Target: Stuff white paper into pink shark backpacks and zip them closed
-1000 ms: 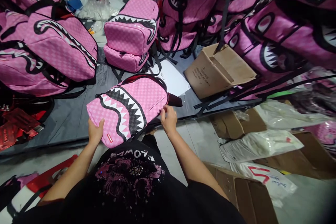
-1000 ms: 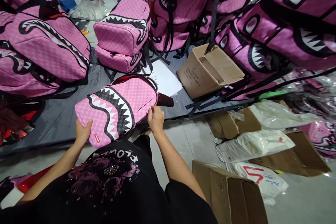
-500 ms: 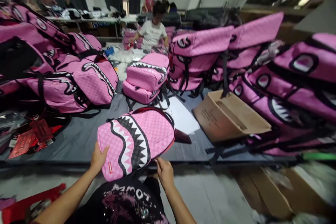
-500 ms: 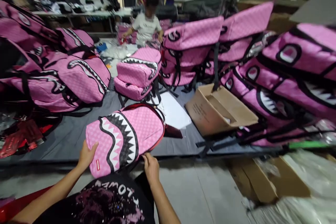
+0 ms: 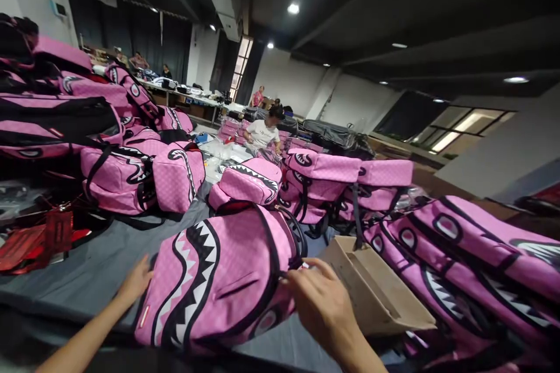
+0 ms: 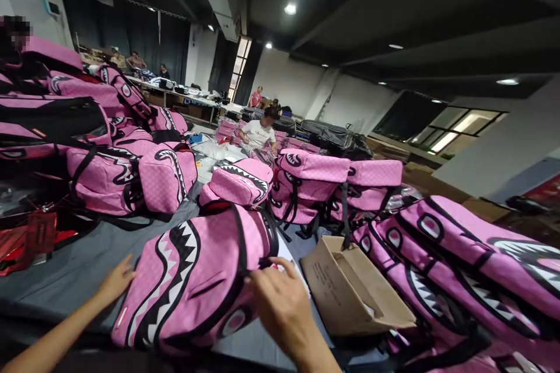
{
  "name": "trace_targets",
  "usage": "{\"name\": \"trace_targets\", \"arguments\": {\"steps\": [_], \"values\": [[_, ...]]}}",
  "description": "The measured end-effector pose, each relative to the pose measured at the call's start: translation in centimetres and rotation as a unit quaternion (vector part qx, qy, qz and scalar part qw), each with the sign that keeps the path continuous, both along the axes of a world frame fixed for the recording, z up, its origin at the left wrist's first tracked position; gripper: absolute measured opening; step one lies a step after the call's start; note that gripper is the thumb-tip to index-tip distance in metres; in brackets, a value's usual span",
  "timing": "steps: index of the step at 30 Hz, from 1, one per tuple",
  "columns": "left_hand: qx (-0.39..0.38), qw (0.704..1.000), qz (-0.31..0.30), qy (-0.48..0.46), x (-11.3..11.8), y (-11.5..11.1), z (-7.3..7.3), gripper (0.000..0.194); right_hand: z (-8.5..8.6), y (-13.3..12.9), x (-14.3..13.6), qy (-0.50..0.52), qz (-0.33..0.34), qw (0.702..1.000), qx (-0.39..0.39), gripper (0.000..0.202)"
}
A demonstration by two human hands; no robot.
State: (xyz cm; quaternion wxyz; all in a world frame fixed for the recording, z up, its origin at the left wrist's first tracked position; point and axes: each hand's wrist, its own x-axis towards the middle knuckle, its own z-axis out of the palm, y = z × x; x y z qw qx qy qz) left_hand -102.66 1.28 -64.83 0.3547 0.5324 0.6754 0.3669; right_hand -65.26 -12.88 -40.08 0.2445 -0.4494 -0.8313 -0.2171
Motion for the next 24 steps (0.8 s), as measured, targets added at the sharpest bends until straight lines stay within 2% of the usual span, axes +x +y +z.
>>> {"name": "trace_targets", "arguments": {"steps": [1,2,3,5,6,7,9,11,14,16,18,21,22,24], "values": [[-0.016,1.0,0.016,-0.014,0.7,0.0,2.6,0.088,1.5,-0.3,-2.3,-0.026,0.055,0.998,-0.015,0.018],[0.01,0.999,-0.001,-0.049,1.7,-0.4,5.4,0.089,2.7,-0.3,-4.5,-0.045,0.091,0.994,-0.027,0.019],[0.041,0.992,-0.058,-0.1,2.9,-1.3,8.0,0.086,3.4,-0.1,-6.4,-0.061,0.113,0.991,-0.039,0.021],[0.103,0.938,-0.275,-0.183,5.6,-4.2,12.4,0.078,4.0,0.8,-9.5,-0.082,0.116,0.988,-0.058,0.024],[0.134,0.914,-0.335,-0.183,6.9,-5.9,13.9,0.079,4.0,1.3,-10.6,-0.092,0.107,0.988,-0.066,0.025],[0.164,0.909,-0.346,-0.166,8.0,-7.4,14.8,0.087,4.0,1.9,-11.4,-0.099,0.094,0.987,-0.08,0.024],[0.209,0.919,-0.312,-0.121,9.7,-9.7,15.3,0.095,4.3,2.8,-12.0,-0.111,0.067,0.985,-0.116,0.021],[0.235,0.929,-0.273,-0.081,10.6,-10.6,14.9,0.086,5.3,4.2,-11.5,-0.117,0.053,0.981,-0.143,0.022],[0.253,0.927,-0.275,-0.04,10.2,-9.9,14.4,0.07,7.6,8.2,-8.7,-0.077,-0.009,0.972,-0.221,0.029],[0.265,0.915,-0.3,-0.042,8.8,-8.8,14.3,0.066,8.2,12.0,-6.0,0.006,-0.09,0.947,-0.307,0.03],[0.277,0.902,-0.326,-0.068,6.5,-7.5,14.2,0.063,7.4,15.4,-3.2,0.112,-0.137,0.908,-0.379,0.031],[0.255,0.911,-0.307,-0.106,2.4,-5.5,15.0,0.058,4.0,18.5,-0.3,0.27,-0.106,0.836,-0.465,0.034],[0.237,0.922,-0.285,-0.11,1.2,-4.9,15.9,0.056,2.7,18.9,0.1,0.315,-0.087,0.809,-0.489,0.035],[0.206,0.943,-0.247,-0.086,-0.1,-4.1,18.9,0.054,0.6,19.0,0.1,0.386,-0.063,0.76,-0.519,0.038]]}}
